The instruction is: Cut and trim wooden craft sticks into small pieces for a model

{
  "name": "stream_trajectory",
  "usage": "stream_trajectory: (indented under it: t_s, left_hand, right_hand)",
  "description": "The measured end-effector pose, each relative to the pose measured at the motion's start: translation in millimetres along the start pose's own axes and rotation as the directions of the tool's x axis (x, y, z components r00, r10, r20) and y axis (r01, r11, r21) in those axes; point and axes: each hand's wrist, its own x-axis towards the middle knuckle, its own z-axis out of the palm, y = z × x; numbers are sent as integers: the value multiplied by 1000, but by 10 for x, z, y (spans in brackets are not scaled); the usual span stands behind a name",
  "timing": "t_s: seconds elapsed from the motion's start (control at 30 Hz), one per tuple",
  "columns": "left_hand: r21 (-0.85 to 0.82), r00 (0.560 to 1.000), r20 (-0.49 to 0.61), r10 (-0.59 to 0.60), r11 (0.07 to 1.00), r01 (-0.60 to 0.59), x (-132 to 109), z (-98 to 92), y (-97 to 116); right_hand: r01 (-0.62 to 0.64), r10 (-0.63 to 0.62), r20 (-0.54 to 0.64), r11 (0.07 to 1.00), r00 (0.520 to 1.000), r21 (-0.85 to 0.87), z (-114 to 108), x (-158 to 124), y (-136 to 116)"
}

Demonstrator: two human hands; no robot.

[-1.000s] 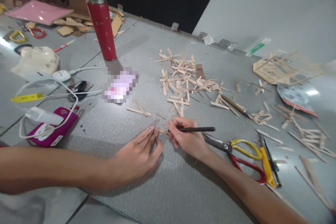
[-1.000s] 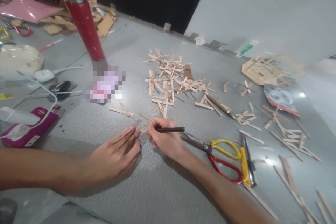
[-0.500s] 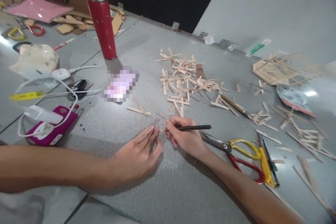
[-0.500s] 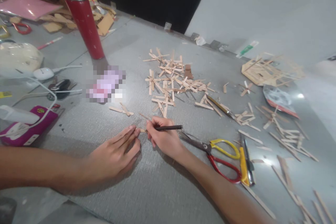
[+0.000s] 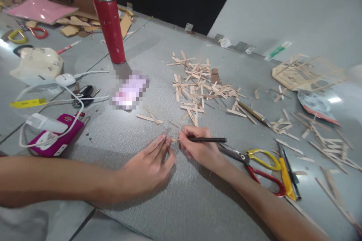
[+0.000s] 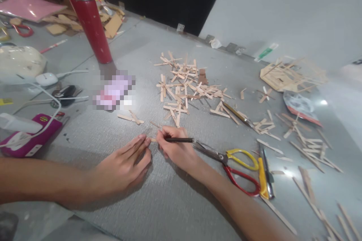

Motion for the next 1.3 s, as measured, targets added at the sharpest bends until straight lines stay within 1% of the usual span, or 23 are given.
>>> stream_trajectory:
  t_s: [0.17,0.27,0.37,0.47,0.6,0.93,1.1,1.3]
  left_hand:
    - [-15,1000,-1,5,1000,-5,5,-16,-8]
    - [-6,1000,-3,9,1000,-9,10,-18,-13]
    - [0,1000,3,22,1000,-22,11,-17,-14]
    - [7,1000,3,20,1000,-20,8,-13,-10]
    - [25,1000,-12,11,1000,-10,11,-6,-3]
    - [29,1000,-10,16,999,-16,18,-20,-10]
    - [30,1000,-28,1,1000,0,7,9,-1]
    - [51,1000,-10,7,999,-6,9,-3,-3]
  right_hand:
    - [-26,26,6,999,1000,27,-7,1,-16]
    - [-60,59,12,996,998,60,3,11,46]
    - [-81,83,-15,992,996,93,31,21,115]
    - [-69,74,-44,991,996,116,62,27,144]
    - [-48,54,-45,991,998,126,79,35,127]
    - [-32,38,-53,993,998,109,75,37,110]
    - [-13,16,-54,998,998,62,73,26,79]
    - [14,-14,-23,1000,1000,-3,29,3,20]
